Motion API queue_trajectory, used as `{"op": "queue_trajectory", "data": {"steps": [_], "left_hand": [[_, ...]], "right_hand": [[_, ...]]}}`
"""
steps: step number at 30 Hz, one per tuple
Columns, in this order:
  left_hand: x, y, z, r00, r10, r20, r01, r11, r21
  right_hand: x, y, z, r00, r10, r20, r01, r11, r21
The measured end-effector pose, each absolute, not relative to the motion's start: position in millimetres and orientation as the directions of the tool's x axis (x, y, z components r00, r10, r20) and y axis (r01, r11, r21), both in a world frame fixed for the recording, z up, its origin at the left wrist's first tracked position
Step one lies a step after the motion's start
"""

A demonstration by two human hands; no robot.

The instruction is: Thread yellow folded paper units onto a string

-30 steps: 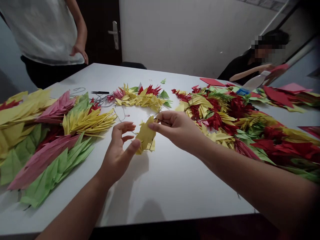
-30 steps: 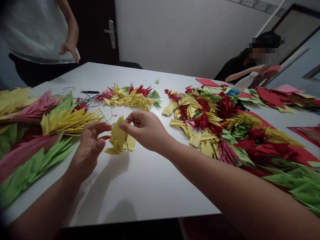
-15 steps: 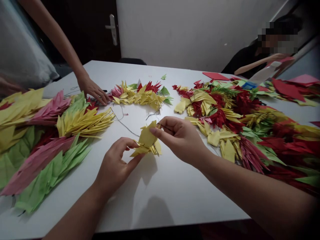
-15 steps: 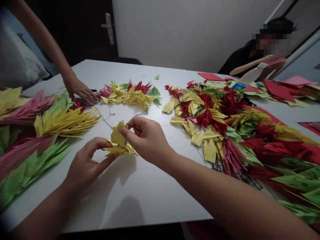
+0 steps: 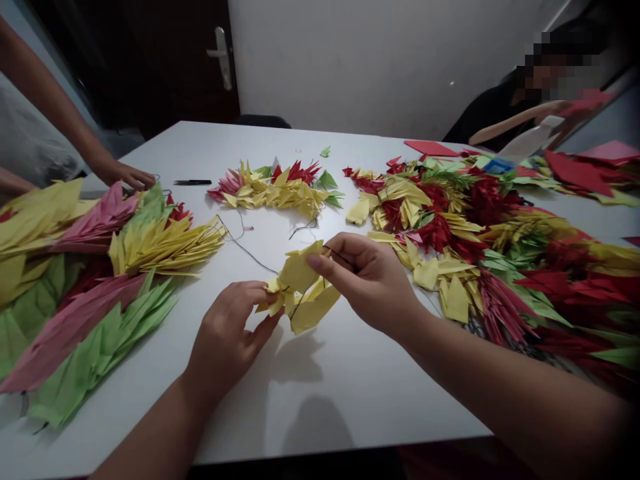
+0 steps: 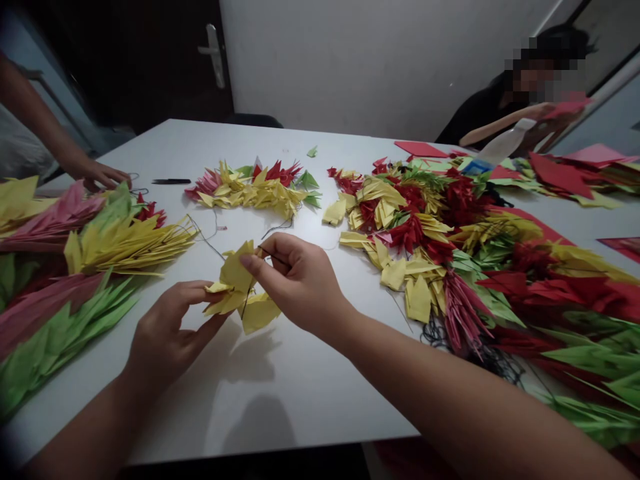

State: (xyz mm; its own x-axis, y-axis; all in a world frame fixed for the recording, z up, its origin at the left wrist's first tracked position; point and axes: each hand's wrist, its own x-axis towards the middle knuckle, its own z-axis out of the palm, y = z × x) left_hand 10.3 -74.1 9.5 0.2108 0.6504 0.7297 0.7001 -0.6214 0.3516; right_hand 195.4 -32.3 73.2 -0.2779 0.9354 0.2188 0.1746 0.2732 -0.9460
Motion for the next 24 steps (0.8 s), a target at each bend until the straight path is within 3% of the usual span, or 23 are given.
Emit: {"op": "queue_trajectory", "data": {"steps": [7, 15, 24], "left_hand": [[12.6, -75.8, 12.9, 0.203, 0.618, 0.759, 0.713, -0.625, 0.318], [11.7, -76.5, 13.1, 0.137, 0.653, 0.745, 0.691, -0.602, 0.401], [14.2, -77.8, 15.4, 0.196, 0.705, 0.681, 0.639, -0.619, 0.457]], "right_hand": [[199.6, -36.7, 72.1, -0.34, 0.911, 0.235, 0.167, 0.305, -0.938], [198.3, -38.2, 71.9, -0.34, 0.903, 0.263, 0.217, 0.347, -0.912], [198.3, -37.9, 72.5, -0.357, 0.918, 0.175, 0.242, 0.272, -0.931]]}}
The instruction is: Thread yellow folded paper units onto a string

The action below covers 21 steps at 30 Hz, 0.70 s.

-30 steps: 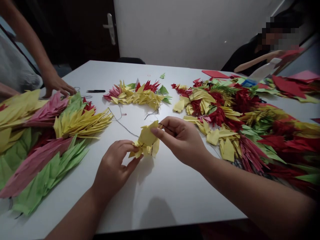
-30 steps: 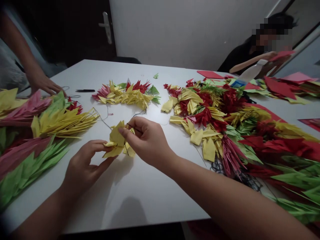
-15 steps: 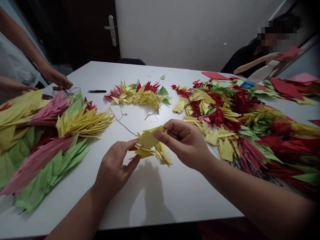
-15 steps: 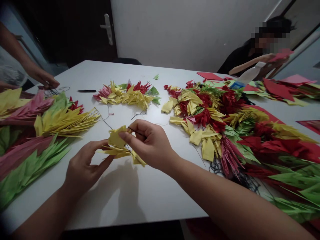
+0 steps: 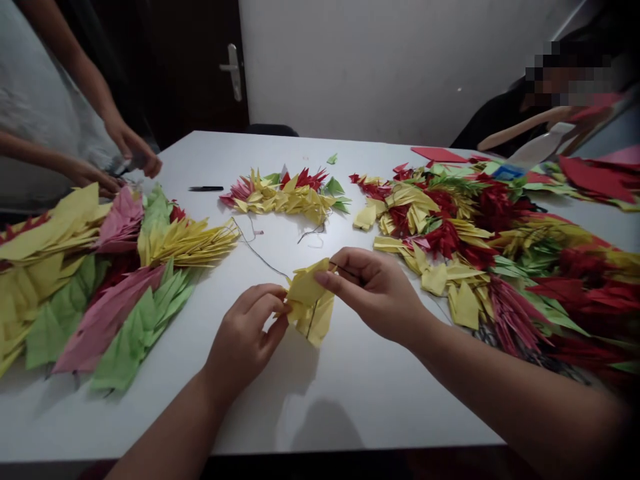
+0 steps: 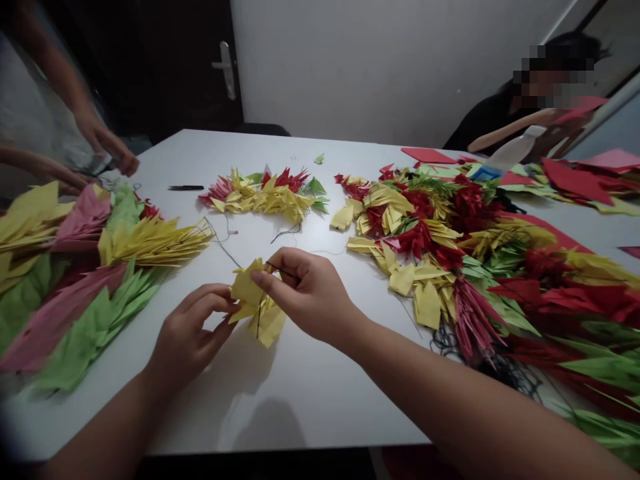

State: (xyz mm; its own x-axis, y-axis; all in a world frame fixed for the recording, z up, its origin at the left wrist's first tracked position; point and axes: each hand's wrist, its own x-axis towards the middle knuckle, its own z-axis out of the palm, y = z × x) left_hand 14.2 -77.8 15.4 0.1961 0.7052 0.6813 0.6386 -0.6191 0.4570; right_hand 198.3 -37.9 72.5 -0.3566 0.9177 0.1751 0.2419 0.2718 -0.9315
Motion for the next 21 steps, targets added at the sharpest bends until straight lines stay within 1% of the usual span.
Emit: {"op": "queue_trajectory", "data": {"steps": [5, 8, 10, 13, 16, 18, 21], "left_hand": [[13.5, -76.4, 13.0, 0.253, 0.719, 0.647, 0.643, -0.624, 0.443], [12.4, -75.6, 11.9, 0.289, 0.718, 0.633, 0.657, -0.63, 0.414], [11.9, -75.7, 11.3, 0.302, 0.712, 0.634, 0.67, -0.632, 0.39], [11.7, -76.3, 11.0, 0.314, 0.697, 0.645, 0.692, -0.633, 0.348], [11.8, -76.7, 11.2, 0.324, 0.688, 0.65, 0.704, -0.634, 0.32], [11.7, -76.5, 11.2, 0.322, 0.695, 0.643, 0.704, -0.63, 0.328], [11.2, -76.0, 11.1, 0.314, 0.719, 0.62, 0.688, -0.623, 0.373]], "right_hand": [[198.0, -36.6, 71.1, -0.373, 0.911, 0.178, 0.249, 0.283, -0.926], [196.3, -37.0, 72.5, -0.391, 0.894, 0.217, 0.279, 0.34, -0.898], [194.8, -38.1, 74.2, -0.397, 0.876, 0.273, 0.332, 0.415, -0.847], [192.4, -40.4, 75.4, -0.42, 0.833, 0.36, 0.45, 0.536, -0.715], [190.5, -41.4, 73.0, -0.458, 0.801, 0.386, 0.542, 0.596, -0.593], [189.7, -40.8, 70.4, -0.47, 0.797, 0.38, 0.576, 0.603, -0.552], [189.0, -38.7, 67.7, -0.467, 0.807, 0.362, 0.603, 0.59, -0.537]]}}
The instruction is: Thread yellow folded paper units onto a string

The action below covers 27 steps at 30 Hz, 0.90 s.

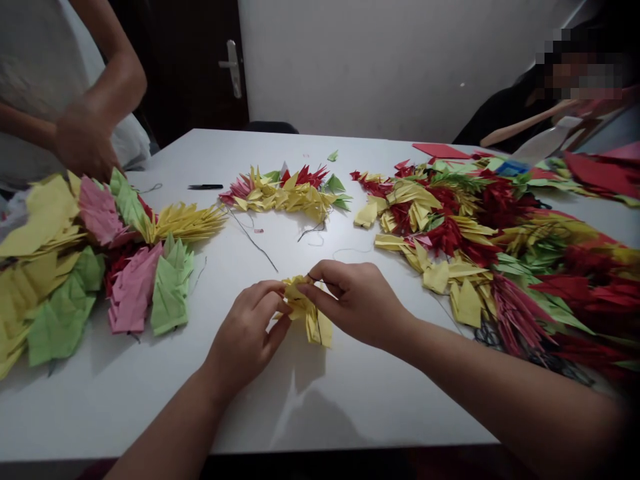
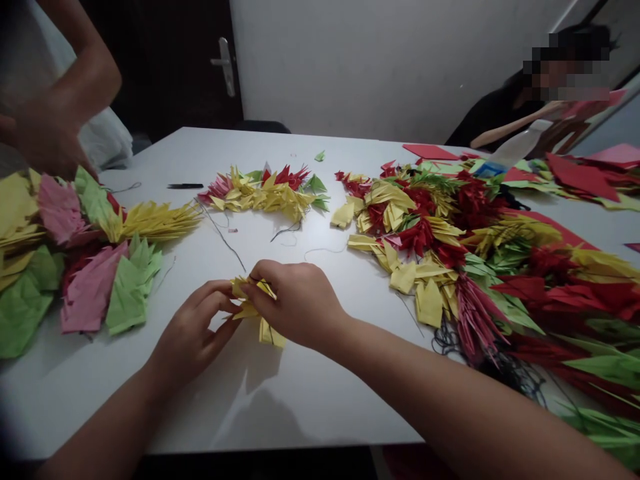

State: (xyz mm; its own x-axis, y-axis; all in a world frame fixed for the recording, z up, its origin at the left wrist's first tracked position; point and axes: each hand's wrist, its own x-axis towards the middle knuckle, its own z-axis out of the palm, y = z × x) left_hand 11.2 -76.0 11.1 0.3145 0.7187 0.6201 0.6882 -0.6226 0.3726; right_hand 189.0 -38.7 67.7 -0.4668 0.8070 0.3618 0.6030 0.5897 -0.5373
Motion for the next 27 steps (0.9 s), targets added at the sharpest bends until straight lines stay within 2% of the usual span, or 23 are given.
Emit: {"op": "queue_trajectory", "data": {"steps": [4, 8, 15, 20, 27], "left_hand": [[11, -75, 11, 0.298, 0.731, 0.614, 0.656, -0.624, 0.425], [11, -72, 13, 0.264, 0.749, 0.608, 0.637, -0.609, 0.473], [12, -71, 13, 0.263, 0.804, 0.533, 0.599, -0.569, 0.563], [11, -73, 13, 0.279, 0.83, 0.482, 0.599, -0.543, 0.588], [10, -76, 16, 0.304, 0.855, 0.421, 0.57, -0.517, 0.639]], "right_hand": [[188, -35, 68, -0.446, 0.845, 0.295, 0.624, 0.53, -0.574], [187, -30, 68, -0.428, 0.891, 0.155, 0.627, 0.415, -0.659], [194, -19, 79, -0.365, 0.93, 0.038, 0.425, 0.203, -0.882], [204, -8, 97, -0.313, 0.95, -0.001, 0.429, 0.141, -0.892], [208, -6, 125, -0.323, 0.944, 0.062, 0.441, 0.208, -0.873]]}}
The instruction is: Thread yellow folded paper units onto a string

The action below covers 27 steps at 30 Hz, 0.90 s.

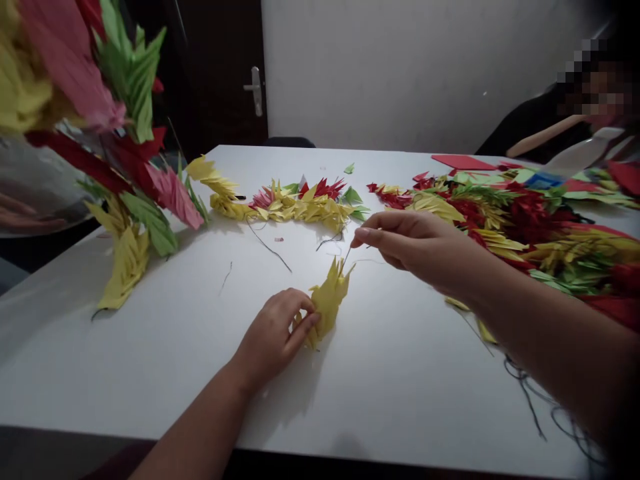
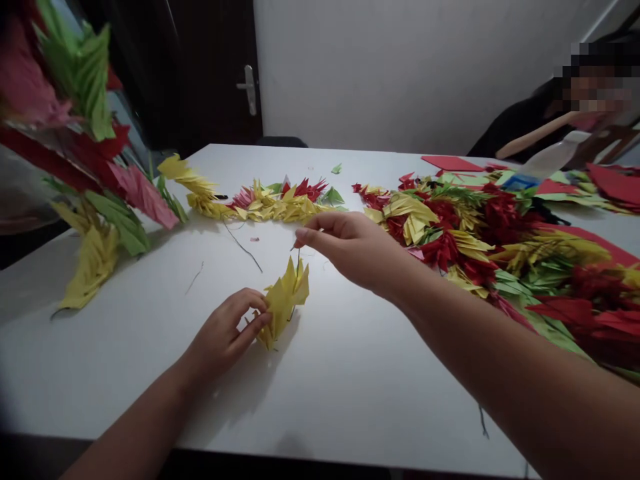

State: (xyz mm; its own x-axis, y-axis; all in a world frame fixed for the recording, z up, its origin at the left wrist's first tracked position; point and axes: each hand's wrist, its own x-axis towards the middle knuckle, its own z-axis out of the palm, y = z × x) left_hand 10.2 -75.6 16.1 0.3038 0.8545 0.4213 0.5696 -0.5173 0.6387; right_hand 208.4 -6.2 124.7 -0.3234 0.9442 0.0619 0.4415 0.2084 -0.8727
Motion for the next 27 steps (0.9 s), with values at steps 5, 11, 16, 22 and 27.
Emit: {"op": "queue_trajectory", "data": {"steps": [5, 11, 16, 22, 27], "left_hand": [[10, -75, 15, 0.3, 0.881, 0.366, 0.569, -0.474, 0.673], [6, -77, 17, 0.267, 0.916, 0.298, 0.554, -0.399, 0.731], [2, -78, 21, 0.288, 0.934, 0.214, 0.56, -0.345, 0.753], [-5, -79, 35, 0.373, 0.927, 0.031, 0.602, -0.268, 0.752], [-18, -82, 44, 0.446, 0.89, -0.096, 0.682, -0.268, 0.681]], "right_hand": [[208, -9, 142, -0.333, 0.933, 0.133, 0.407, 0.27, -0.873], [212, -9, 142, -0.236, 0.955, 0.181, 0.28, 0.245, -0.928], [220, -7, 133, -0.196, 0.96, 0.199, 0.106, 0.223, -0.969], [231, -4, 125, -0.139, 0.97, 0.2, 0.001, 0.202, -0.979], [248, -7, 110, -0.077, 0.991, 0.113, -0.084, 0.106, -0.991]]}}
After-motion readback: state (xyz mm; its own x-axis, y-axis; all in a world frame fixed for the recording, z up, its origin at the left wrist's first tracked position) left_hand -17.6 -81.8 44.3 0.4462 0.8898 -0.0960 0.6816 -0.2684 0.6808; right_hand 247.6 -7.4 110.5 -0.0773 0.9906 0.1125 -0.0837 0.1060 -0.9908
